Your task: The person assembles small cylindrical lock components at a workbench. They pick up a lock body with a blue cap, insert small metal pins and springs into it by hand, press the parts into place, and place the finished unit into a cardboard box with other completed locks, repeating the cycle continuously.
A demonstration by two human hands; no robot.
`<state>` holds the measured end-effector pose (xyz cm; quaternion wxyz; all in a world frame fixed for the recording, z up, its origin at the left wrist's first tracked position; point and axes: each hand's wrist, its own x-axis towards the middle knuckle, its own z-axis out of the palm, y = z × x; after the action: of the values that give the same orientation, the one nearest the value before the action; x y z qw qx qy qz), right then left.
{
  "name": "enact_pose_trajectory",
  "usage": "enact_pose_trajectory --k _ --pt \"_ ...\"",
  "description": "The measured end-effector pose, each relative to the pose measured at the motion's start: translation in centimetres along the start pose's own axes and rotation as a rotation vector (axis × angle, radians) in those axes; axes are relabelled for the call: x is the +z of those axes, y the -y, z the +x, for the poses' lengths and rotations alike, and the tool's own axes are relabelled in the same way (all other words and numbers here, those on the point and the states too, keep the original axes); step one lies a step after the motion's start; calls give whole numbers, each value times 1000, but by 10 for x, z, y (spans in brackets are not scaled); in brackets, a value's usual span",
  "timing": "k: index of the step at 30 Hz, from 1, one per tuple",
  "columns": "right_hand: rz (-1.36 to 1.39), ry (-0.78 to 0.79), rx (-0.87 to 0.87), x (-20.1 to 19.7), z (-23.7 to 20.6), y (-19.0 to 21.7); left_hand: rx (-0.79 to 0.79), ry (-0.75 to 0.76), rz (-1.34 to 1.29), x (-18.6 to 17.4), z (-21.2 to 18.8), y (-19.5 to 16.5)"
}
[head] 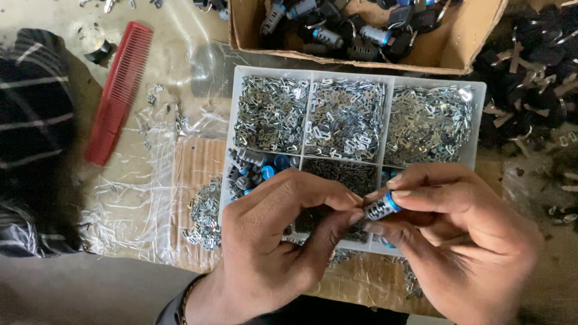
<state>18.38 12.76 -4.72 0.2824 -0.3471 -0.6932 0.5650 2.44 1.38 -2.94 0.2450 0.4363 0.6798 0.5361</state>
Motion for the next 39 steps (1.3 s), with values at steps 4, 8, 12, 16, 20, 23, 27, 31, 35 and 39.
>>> enact_pose_trajectory --k 4,8,12,16,20,23,27,31,35,39 --pt "53 20 -12 1 2 3 -93 23 -158 4 -1 0" --pt "-19 15 -27 0 -2 2 -141 -11 -148 8 -4 0" --pt "-65 41 -65 -3 -5 -3 -142 -20 -107 7 -3 -3" --pt "-115 75 -84 -4 -3 -3 -23 -11 -6 3 7 -7" --pt "-49 -44 19 2 4 5 296 -8 419 -1 20 -7" --pt "-59 -40 -28 5 9 11 275 73 542 0 19 -5" --pt "-126 6 -31 2 10 13 35 1 131 4 4 -3" --pt "-36 20 -9 0 3 7 -143 -28 -185 10 -5 0" --pt "121 31 -11 -1 -1 1 -212 -12 -249 10 -4 -1" --pt "76 14 -10 0 -1 0 -55 -119 50 3 0 -5"
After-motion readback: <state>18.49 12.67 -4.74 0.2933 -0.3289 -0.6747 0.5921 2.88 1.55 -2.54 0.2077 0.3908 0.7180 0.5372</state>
